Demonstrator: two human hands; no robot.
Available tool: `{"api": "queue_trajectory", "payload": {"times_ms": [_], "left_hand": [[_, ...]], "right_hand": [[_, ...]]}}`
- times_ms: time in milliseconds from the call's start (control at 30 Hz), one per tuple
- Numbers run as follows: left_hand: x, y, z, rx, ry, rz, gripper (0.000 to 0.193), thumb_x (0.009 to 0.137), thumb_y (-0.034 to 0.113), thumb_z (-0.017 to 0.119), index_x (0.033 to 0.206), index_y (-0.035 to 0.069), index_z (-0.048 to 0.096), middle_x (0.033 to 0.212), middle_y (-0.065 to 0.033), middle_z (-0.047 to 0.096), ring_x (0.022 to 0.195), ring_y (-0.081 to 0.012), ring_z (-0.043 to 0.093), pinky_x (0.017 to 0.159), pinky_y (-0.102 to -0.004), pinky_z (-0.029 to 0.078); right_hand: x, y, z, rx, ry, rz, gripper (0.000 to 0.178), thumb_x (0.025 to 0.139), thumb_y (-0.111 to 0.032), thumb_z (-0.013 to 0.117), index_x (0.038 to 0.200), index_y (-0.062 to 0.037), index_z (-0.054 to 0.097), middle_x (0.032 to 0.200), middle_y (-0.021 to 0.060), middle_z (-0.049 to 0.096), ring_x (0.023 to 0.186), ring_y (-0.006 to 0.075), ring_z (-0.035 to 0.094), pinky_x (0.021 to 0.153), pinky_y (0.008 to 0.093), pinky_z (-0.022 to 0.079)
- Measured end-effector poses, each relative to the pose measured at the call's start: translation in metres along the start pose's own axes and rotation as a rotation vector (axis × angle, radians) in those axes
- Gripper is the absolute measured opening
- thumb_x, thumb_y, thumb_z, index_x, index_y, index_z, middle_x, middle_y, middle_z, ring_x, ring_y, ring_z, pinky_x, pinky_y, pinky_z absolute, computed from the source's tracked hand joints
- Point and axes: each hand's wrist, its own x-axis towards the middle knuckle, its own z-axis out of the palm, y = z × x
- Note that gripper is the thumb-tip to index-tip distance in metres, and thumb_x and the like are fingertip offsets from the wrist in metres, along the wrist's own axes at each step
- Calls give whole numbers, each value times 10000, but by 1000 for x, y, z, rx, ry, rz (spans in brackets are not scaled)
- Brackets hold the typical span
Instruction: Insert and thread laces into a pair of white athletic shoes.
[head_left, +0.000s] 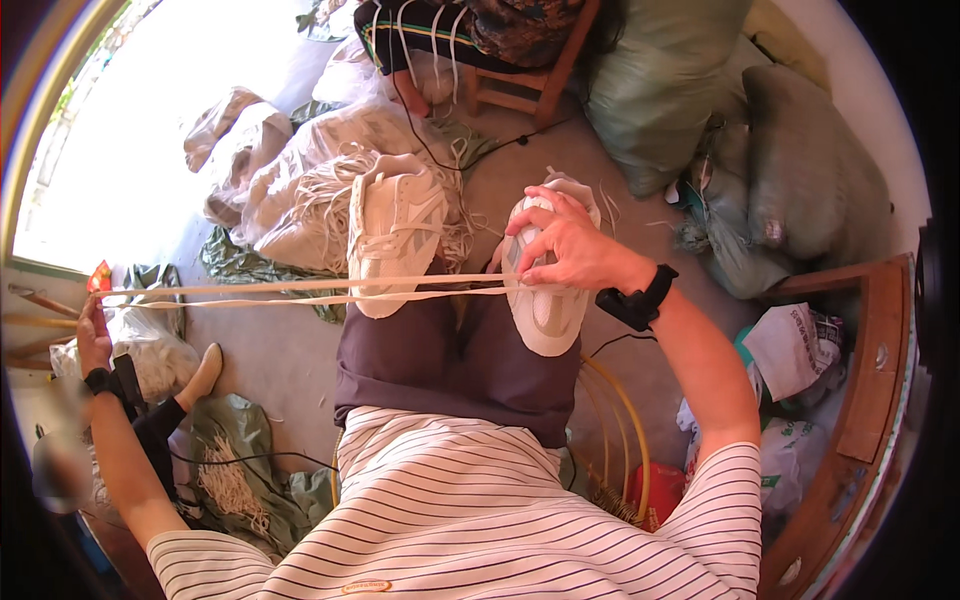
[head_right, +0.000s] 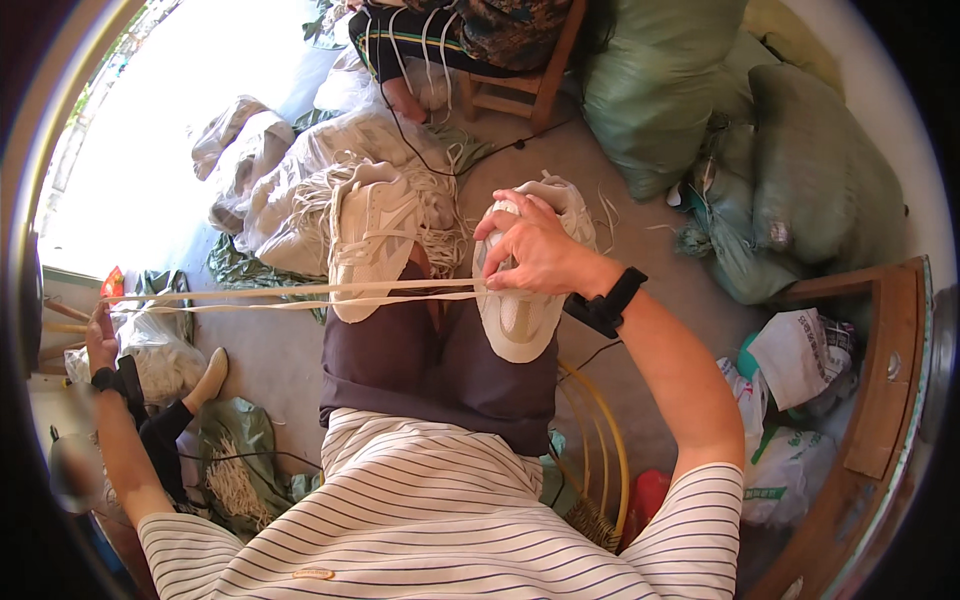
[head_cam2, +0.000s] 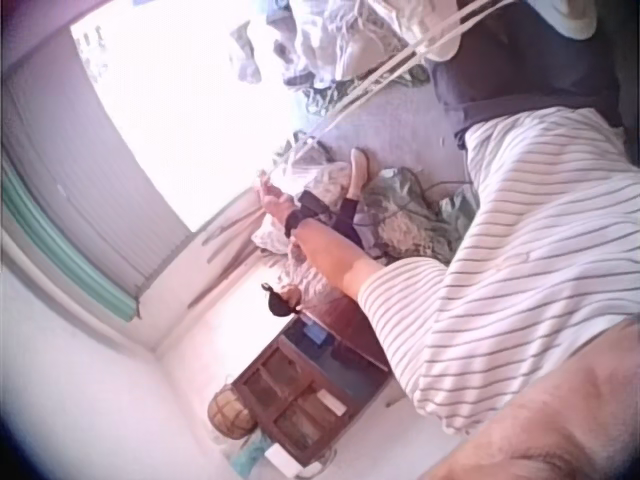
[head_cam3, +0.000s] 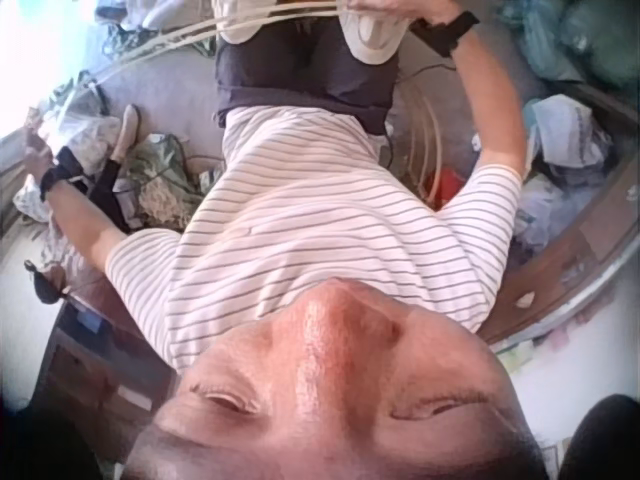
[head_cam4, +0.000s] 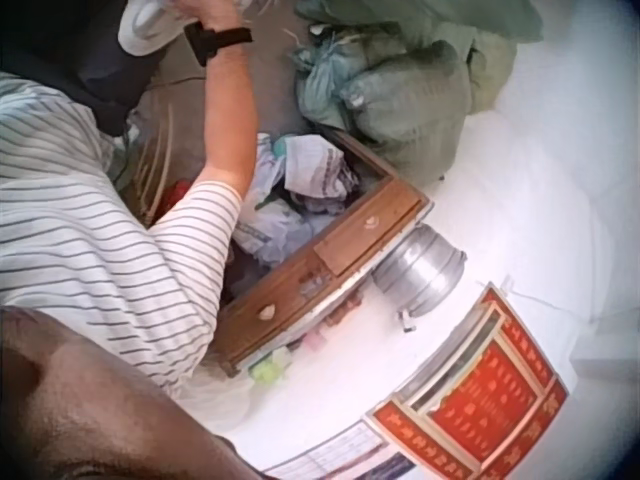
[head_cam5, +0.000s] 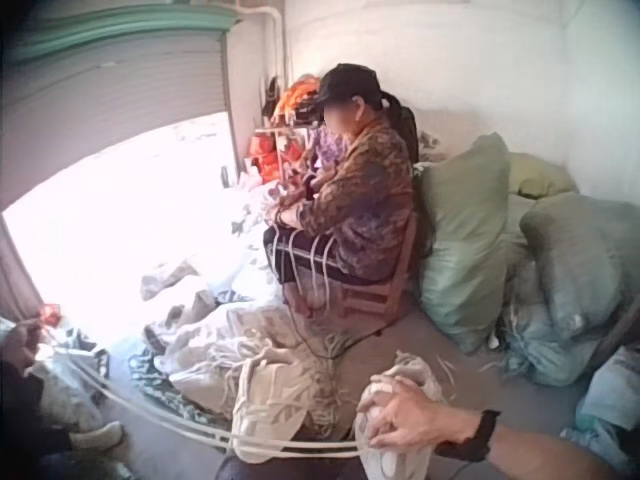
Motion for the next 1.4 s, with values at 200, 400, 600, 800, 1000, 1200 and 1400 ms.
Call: {"api": "queue_trajectory", "payload": {"times_ms": [200,400,600,800,1000,1200,1400], "left_hand": [[-3,-6,13,-13,-17,5,214,940,40,565,1119,-57,632,1102,-121,668,1006,-157,653,909,-218,543],[9,6,0,20,-3,22,307,975,77,482,1240,-63,551,1217,-134,621,1143,-168,596,1036,-251,465],[-5,-10,21,-13,-90,15,251,957,83,533,1167,-39,593,1140,-99,642,1068,-150,613,966,-223,488],[10,6,9,39,-19,39,269,970,75,507,1194,-48,589,1175,-113,641,1091,-161,620,1002,-239,489],[28,-7,2,3,-55,37,244,951,68,554,1168,-33,603,1141,-114,665,1021,-151,652,953,-236,518],[29,-17,-15,-21,-116,30,286,972,111,524,1214,-32,576,1181,-101,649,1086,-153,623,1022,-251,463],[8,-37,4,77,-226,98,316,983,156,491,1220,-35,575,1226,-108,620,1160,-178,579,1061,-281,430]], "right_hand": [[-3,-1,0,-30,20,21,87,729,-259,750,772,-187,774,1182,-29,593,1389,343,272,1129,496,181],[-2,0,0,-33,133,2,76,754,-251,737,771,-186,773,1139,-27,609,1368,325,309,1122,495,191],[-7,-4,-5,-59,119,-4,85,749,-242,751,799,-174,755,1152,-18,605,1357,339,323,1119,510,204],[-14,-35,-2,-124,292,-33,156,738,-216,782,842,-126,709,1156,48,588,1329,370,355,1102,518,254],[-29,-57,1,-345,344,-70,210,719,-222,784,861,-104,684,1036,52,559,1131,296,467,1009,448,349],[-32,-55,23,-417,391,-66,161,716,-177,764,836,-108,683,956,11,562,985,232,503,912,410,390],[-42,-52,31,-404,558,-34,119,741,-95,733,843,-88,671,824,5,590,866,226,538,817,372,416]]}}
